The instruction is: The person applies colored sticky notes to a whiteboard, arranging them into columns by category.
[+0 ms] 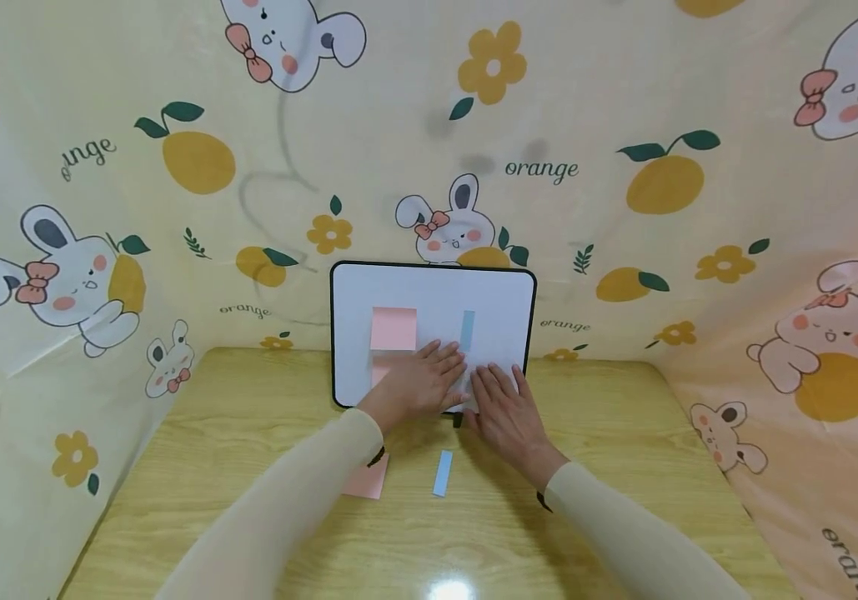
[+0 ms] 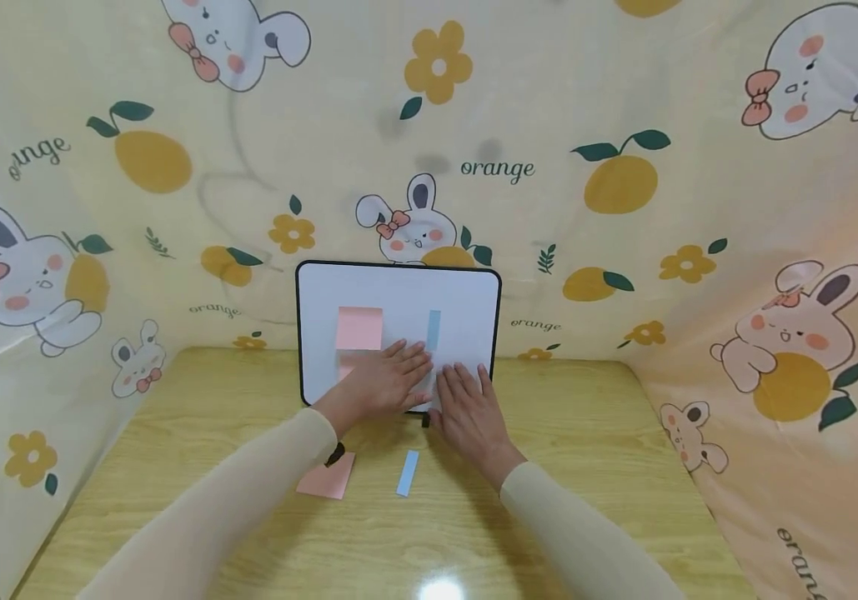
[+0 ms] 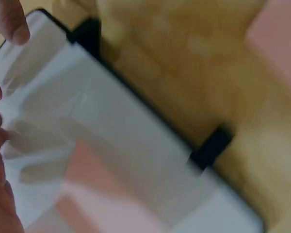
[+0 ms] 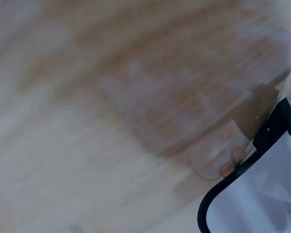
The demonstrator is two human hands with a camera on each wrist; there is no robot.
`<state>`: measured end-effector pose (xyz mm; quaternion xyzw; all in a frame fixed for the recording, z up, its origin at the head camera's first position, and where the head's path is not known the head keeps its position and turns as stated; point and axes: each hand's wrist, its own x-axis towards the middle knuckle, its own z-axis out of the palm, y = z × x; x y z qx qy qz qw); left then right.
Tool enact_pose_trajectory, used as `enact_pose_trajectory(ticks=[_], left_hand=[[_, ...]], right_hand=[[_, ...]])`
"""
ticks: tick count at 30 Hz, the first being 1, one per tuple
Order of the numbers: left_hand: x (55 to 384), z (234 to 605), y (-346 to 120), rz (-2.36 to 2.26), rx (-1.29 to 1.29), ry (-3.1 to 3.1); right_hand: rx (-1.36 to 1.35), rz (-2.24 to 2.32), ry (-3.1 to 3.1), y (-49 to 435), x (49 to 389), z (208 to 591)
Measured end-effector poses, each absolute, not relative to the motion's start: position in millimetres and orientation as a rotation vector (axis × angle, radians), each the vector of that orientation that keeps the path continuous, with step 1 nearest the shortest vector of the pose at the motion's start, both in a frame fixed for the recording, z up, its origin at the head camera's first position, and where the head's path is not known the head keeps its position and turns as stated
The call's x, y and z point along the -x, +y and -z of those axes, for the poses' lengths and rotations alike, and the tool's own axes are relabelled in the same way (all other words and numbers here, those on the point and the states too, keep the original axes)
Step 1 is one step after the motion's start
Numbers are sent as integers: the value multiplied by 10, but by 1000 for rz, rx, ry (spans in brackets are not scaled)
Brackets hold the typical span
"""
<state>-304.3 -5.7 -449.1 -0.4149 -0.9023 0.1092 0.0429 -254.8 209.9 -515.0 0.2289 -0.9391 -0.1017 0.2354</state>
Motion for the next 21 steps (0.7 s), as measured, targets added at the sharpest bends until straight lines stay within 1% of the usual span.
enact_pose_trajectory(ticks=[6, 13, 17, 21], left_hand=[[2734, 4735, -197, -92, 1284, -2846], [2333, 4982, -492, 242, 1267, -2962], [2177, 5107, -621, 380, 1266, -3056], [2082, 5211, -640, 465, 1305, -3097]], right_hand=[[-585, 216, -2562, 2133, 2409, 5194], [-603, 99, -2552, 2088, 2199, 5286], [-643, 21, -2567, 2033, 2069, 5331], [-679, -38, -2608, 1968, 1949, 5361]])
